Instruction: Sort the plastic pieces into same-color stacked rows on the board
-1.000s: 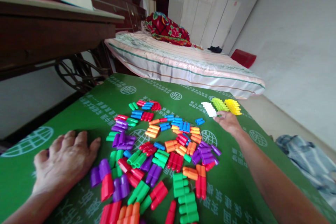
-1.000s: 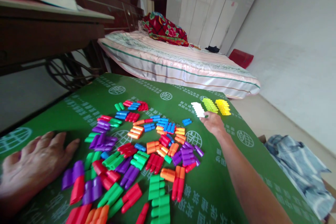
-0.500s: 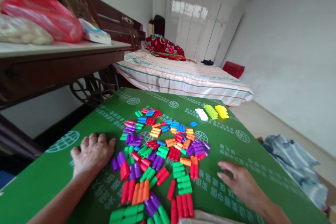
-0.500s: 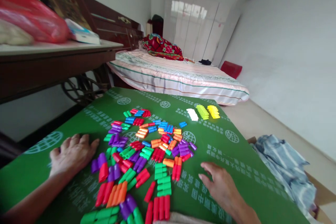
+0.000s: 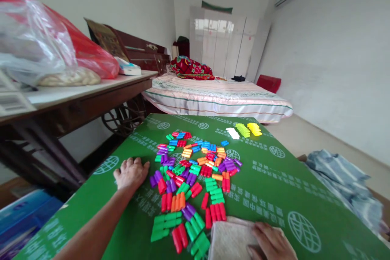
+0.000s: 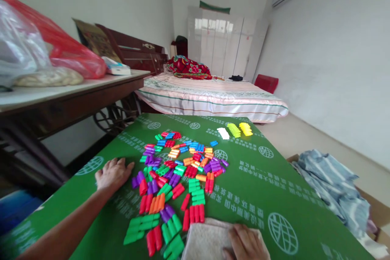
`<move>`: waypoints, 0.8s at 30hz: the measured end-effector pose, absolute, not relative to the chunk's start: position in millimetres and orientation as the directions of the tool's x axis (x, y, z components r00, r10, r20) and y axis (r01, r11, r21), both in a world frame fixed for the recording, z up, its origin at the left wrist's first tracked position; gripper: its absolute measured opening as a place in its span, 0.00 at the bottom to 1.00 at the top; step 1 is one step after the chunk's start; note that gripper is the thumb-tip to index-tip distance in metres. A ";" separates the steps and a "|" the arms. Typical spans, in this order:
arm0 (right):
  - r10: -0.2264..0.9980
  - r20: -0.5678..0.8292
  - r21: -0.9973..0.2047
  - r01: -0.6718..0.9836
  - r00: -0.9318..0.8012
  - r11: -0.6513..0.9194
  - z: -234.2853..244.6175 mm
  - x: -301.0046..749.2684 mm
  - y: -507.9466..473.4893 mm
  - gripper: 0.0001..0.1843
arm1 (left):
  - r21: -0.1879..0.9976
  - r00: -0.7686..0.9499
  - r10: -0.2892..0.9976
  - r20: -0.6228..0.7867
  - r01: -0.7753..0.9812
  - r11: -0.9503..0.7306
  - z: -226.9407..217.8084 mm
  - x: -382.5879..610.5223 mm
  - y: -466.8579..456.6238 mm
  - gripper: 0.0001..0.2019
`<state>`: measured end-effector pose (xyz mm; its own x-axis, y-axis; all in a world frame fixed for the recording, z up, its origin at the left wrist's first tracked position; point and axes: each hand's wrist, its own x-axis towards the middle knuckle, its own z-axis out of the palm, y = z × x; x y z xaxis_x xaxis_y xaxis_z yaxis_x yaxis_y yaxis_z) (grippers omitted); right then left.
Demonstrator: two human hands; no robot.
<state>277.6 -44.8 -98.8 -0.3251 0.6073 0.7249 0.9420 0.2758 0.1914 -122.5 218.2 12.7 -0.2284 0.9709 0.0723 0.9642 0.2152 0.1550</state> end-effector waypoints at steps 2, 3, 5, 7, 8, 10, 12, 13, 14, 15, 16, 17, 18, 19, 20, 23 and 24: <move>0.602 0.751 0.148 0.957 -0.272 0.248 -92.1 266.8 -47.4 0.12 | 0.143 -0.229 0.972 0.053 0.965 0.219 13.2 -124.8 219.5 0.28; 0.609 0.752 0.129 0.962 -0.254 0.243 -87.5 263.3 -48.7 0.13 | 0.137 -0.223 0.974 0.041 0.967 0.216 13.5 -126.6 220.1 0.28; 0.628 0.737 0.110 0.961 -0.251 0.254 -78.8 259.9 -50.9 0.13 | 0.131 -0.202 0.979 0.019 0.971 0.198 13.8 -131.3 220.1 0.28; 0.643 0.723 0.099 0.959 -0.254 0.267 -73.1 259.4 -52.8 0.13 | 0.132 -0.176 0.984 0.003 0.976 0.174 13.6 -136.5 217.3 0.28; 0.650 0.718 0.091 0.959 -0.249 0.267 -71.8 259.5 -53.7 0.14 | 0.135 -0.160 0.987 -0.001 0.978 0.159 13.0 -138.8 214.5 0.28; 0.665 0.711 0.069 0.964 -0.228 0.257 -71.4 259.5 -55.3 0.14 | 0.147 -0.121 0.993 0.001 0.982 0.120 10.8 -142.0 206.5 0.27; 0.678 0.706 0.044 0.969 -0.202 0.242 -72.8 258.6 -56.8 0.15 | 0.163 -0.074 0.997 0.006 0.984 0.072 7.3 -143.3 196.1 0.27; 0.685 0.703 0.034 0.971 -0.192 0.237 -73.5 257.9 -57.4 0.15 | 0.173 -0.049 0.999 0.008 0.984 0.047 5.3 -143.2 190.4 0.27; 0.691 0.699 0.026 0.973 -0.182 0.231 -74.1 257.2 -58.0 0.15 | 0.186 -0.022 1.000 0.010 0.982 0.019 3.2 -142.6 184.6 0.26; 0.699 0.694 0.018 0.974 -0.174 0.225 -74.3 256.4 -58.5 0.16 | 0.200 0.007 1.000 0.013 0.980 -0.010 1.2 -141.6 178.7 0.26; 0.707 0.687 0.012 0.976 -0.167 0.219 -74.2 255.6 -59.1 0.16 | 0.216 0.036 0.999 0.018 0.976 -0.039 -0.5 -140.2 172.8 0.26; 0.715 0.681 0.007 0.977 -0.161 0.213 -73.8 254.8 -59.7 0.17 | 0.233 0.066 0.998 0.024 0.970 -0.069 -2.1 -138.6 166.7 0.26; 0.723 0.673 0.002 0.978 -0.154 0.206 -73.1 254.0 -60.4 0.17 | 0.252 0.092 0.995 0.033 0.963 -0.098 -3.4 -136.6 160.6 0.25; 0.732 0.666 -0.004 0.980 -0.147 0.200 -72.1 253.2 -61.1 0.18 | 0.270 0.116 0.992 0.044 0.955 -0.124 -4.6 -134.4 154.4 0.25; 0.741 0.658 -0.012 0.981 -0.138 0.194 -71.1 252.4 -61.8 0.18 | 0.289 0.138 0.989 0.056 0.946 -0.148 -5.7 -132.1 148.3 0.24; 0.766 0.633 -0.038 0.984 -0.110 0.173 -68.6 250.1 -63.5 0.17 | 0.337 0.182 0.979 0.093 0.919 -0.203 -8.9 -125.0 130.9 0.23; 0.773 0.626 -0.045 0.985 -0.102 0.167 -68.0 249.4 -63.7 0.16 | 0.350 0.189 0.977 0.103 0.912 -0.213 -10.1 -122.7 125.7 0.23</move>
<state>249.4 -63.7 -68.0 -0.1025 0.7727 0.6264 0.9848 0.1674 -0.0454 -122.7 125.7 -10.1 0.1887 0.9766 0.1034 0.9123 -0.2133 0.3496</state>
